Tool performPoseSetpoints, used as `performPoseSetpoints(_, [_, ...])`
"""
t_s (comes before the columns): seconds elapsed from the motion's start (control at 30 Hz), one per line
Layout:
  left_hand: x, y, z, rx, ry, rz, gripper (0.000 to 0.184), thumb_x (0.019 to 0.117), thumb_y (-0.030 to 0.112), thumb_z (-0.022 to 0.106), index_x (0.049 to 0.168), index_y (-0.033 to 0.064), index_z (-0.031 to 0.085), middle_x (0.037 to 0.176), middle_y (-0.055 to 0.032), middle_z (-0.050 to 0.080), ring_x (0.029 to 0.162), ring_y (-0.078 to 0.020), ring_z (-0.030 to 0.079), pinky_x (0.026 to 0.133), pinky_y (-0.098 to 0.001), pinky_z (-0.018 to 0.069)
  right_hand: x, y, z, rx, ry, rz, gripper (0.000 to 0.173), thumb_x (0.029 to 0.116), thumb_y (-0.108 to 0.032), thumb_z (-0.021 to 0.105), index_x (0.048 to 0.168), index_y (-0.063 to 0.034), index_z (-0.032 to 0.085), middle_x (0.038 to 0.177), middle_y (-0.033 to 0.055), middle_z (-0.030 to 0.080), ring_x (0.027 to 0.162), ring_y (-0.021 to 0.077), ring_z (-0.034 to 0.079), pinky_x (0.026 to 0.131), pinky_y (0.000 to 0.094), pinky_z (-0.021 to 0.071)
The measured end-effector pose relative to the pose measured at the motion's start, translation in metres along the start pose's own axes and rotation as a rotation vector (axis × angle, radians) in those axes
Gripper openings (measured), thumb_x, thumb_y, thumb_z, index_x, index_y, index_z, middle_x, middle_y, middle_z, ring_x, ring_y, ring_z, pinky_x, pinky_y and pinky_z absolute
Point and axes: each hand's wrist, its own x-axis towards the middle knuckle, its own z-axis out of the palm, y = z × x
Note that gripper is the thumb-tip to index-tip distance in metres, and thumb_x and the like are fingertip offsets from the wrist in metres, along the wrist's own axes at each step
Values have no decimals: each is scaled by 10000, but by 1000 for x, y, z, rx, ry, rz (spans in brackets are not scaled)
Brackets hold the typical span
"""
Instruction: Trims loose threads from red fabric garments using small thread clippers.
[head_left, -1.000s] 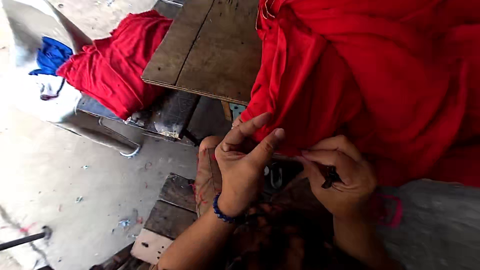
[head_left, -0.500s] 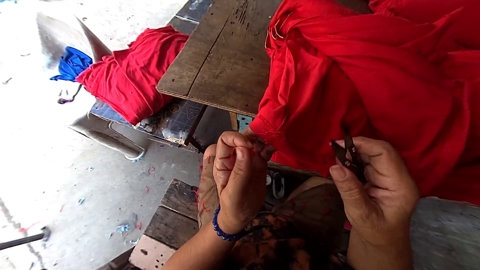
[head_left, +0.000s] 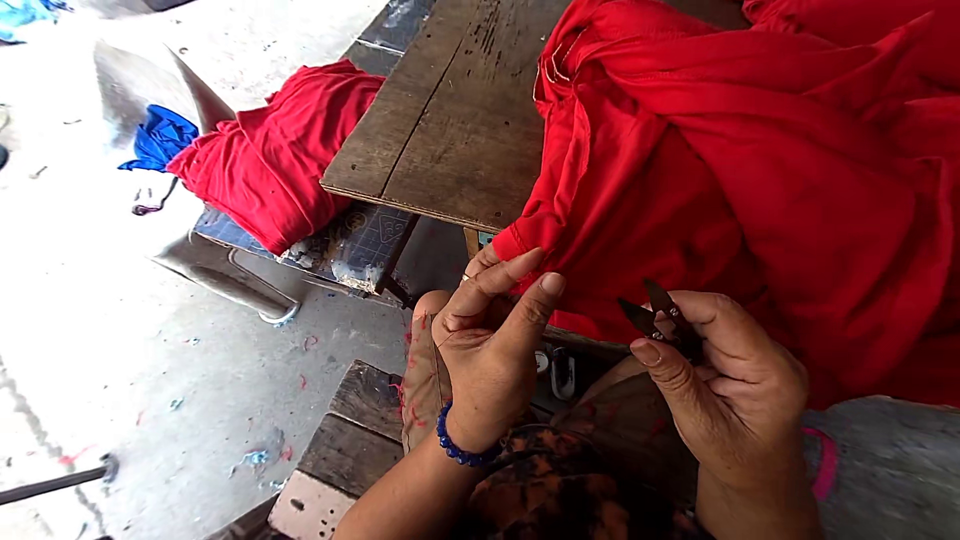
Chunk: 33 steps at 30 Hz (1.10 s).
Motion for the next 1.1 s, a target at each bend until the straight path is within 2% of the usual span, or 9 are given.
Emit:
performPoseSetpoints(0.23, [-5,-2,-2,-5,-11,110,118,936,73,732,1045,106,762,1146,-32,724,1057,-101,696,878,-260,601,-2,0,3,-183,9,-35,249,1032,-251,635,1072,-6,647,891,-16,648,838,-65,594,756,93,503])
performPoseSetpoints(0.37, [-7,-5,-4,30,-57,167,99,949,124,727,1045,140,746,1204,-16,712,1124,-106,675,924,-269,583,-2,0,5,-293,-1,-59,277,1029,-277,640,1033,-3,676,843,21,654,797,-20,593,723,127,481])
performPoseSetpoints(0.53, [-11,-7,-3,67,-124,245,123,942,87,732,1054,134,720,1269,-19,696,1186,-133,660,993,-309,567,1,-2,8,-409,-22,-103,283,1039,-295,623,996,-20,671,784,35,621,734,39,570,671,176,451])
performPoseSetpoints(0.8, [-16,-11,2,193,-180,305,143,944,71,730,1075,121,700,1306,9,667,1141,-92,664,956,-266,578,1,-7,15,-547,71,-149,307,1060,-298,577,995,-7,650,758,67,602,707,92,574,651,217,448])
performPoseSetpoints(1.0, [-18,-13,4,162,-170,283,114,978,96,689,1081,145,681,1237,23,695,1121,-82,673,942,-262,580,-2,-6,14,-581,88,-146,312,1074,-265,542,966,-2,671,735,72,609,699,100,580,640,215,443])
performPoseSetpoints(1.1, [-20,-13,5,130,-136,239,87,999,132,667,1078,169,666,1096,55,702,1004,-37,676,848,-214,582,-4,-5,14,-493,115,-117,310,1068,-279,562,997,8,654,768,62,622,721,53,581,668,179,454])
